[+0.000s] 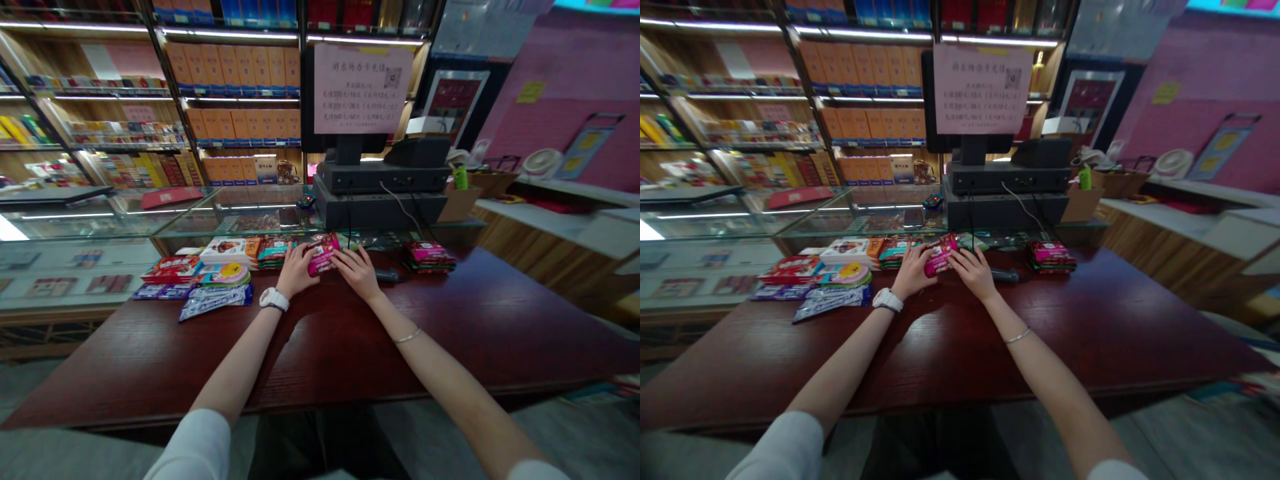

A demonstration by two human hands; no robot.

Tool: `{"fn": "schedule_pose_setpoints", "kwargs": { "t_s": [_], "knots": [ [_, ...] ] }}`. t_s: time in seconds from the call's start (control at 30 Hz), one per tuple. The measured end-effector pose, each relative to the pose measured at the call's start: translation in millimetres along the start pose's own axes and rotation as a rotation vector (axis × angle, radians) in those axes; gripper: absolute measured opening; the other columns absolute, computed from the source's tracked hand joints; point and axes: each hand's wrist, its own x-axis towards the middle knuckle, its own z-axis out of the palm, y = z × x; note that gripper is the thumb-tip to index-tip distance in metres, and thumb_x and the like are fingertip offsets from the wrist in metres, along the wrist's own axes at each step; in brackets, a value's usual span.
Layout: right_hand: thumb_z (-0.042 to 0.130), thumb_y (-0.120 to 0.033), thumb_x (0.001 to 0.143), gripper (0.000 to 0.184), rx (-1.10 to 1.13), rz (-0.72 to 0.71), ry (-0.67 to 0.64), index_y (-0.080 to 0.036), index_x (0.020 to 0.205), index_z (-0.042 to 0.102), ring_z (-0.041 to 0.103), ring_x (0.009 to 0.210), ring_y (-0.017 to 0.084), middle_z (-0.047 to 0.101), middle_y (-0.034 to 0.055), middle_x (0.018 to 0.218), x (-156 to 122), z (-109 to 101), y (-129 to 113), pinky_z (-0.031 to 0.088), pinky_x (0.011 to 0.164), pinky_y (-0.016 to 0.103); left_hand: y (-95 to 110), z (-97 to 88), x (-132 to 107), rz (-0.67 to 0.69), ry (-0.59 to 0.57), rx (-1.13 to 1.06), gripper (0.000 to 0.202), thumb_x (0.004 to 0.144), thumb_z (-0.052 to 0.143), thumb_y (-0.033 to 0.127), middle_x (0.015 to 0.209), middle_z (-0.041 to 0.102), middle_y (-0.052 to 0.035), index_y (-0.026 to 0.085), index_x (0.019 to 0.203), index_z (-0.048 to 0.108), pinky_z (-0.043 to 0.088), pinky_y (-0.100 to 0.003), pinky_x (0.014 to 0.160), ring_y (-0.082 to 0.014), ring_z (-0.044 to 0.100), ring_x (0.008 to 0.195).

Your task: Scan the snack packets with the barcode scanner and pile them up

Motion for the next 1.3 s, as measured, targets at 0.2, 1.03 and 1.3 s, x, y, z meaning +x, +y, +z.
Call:
{"fn": "schedule_pose_setpoints", "kwargs": {
  "t_s": [0.2, 1.03, 1.3],
  "knots": [
    [0.05, -0.019, 0.098, 0.03, 0.021, -0.011, 0.08, -0.028, 0.121, 0.066, 0.063, 0.102, 0.016, 0.073, 0.0008, 0.116, 1, -1, 1, 0.026, 0.119, 0.043, -1, 2.8, 0, -0.025, -0.111, -0.133, 0.063, 0.072, 0.068, 0.029, 0.137, 0.055, -0.0133, 0.019, 0.131, 0.049, 0.022, -0.054, 0.121, -0.0278, 0.05, 0.131],
    [0.048, -0.042, 0.097, 0.029, 0.37, 0.457, 0.129, -0.025, 0.098, 0.071, 0.067, 0.099, 0.023, 0.075, 0.0057, 0.099, 13, 4, -4, 0.027, 0.116, 0.055, -4, 15.0, -13, 0.151, 0.057, 0.176, 0.066, 0.089, 0.051, 0.013, 0.154, 0.041, -0.0024, 0.042, 0.147, 0.039, 0.013, -0.059, 0.122, -0.0304, 0.026, 0.147],
    [0.044, -0.034, 0.099, 0.031, 0.266, 0.363, 0.025, -0.023, 0.119, 0.065, 0.063, 0.111, 0.022, 0.07, 0.0082, 0.117, 12, 2, -5, 0.033, 0.114, 0.048, -1, 13.5, -11, 0.16, 0.069, 0.164, 0.063, 0.085, 0.052, 0.012, 0.15, 0.046, -0.0096, 0.032, 0.144, 0.046, 0.014, -0.056, 0.123, -0.0277, 0.035, 0.144]
  ]
}}
